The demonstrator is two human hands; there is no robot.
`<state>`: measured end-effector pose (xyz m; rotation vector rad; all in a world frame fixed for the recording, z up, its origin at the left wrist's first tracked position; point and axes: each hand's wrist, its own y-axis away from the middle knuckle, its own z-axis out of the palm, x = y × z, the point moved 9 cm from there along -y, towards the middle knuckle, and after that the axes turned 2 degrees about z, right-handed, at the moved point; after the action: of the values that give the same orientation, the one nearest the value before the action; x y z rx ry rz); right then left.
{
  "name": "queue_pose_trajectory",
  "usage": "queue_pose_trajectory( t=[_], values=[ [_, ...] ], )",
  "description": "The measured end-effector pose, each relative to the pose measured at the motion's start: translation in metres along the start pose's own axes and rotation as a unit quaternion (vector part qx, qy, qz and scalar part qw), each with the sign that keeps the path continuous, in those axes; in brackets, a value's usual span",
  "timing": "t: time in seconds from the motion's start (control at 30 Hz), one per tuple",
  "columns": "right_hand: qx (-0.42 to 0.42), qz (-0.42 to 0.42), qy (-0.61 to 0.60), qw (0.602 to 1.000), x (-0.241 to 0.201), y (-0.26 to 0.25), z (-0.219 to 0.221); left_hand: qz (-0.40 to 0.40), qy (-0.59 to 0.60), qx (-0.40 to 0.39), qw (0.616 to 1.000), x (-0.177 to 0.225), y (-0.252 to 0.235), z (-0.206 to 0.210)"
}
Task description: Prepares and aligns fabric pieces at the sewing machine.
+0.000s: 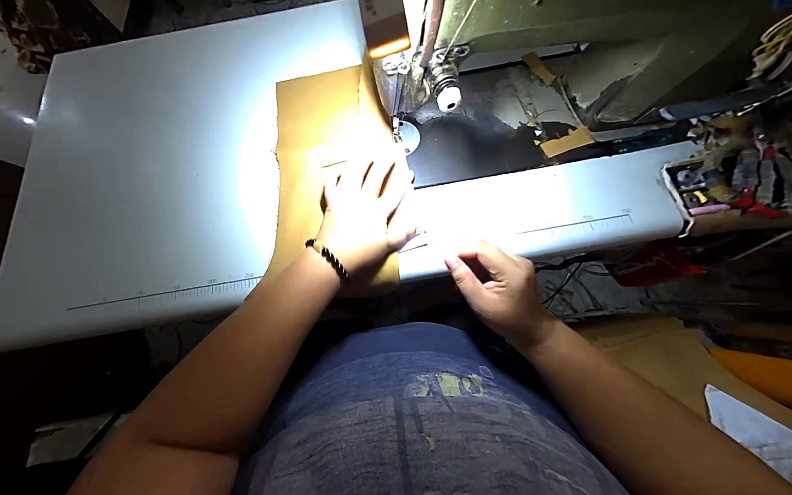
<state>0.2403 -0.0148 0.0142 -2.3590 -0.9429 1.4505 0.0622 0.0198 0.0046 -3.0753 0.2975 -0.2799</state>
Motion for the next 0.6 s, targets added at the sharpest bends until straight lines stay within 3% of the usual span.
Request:
queue_pose_trajectory(
  t=[0.07, 0.17, 0.6],
  values=[
    [-0.031, -0.069, 0.096, 0.992, -0.010, -0.008, 0.000, 0.007, 0.016, 0.002, 1.000, 0.015, 0.019, 0.004],
    [-0.138, -0.071, 0.180, 0.971, -0.005, -0.021, 0.022, 0.019, 0.040, 0.041, 0.998, 0.023, 0.030, 0.004],
    [-0.167, -0.105, 0.221, 0.955, 0.009, -0.061, 0.035, 0.039, 0.085, 0.016, 0.996, -0.004, 0.000, 0.002]
  ],
)
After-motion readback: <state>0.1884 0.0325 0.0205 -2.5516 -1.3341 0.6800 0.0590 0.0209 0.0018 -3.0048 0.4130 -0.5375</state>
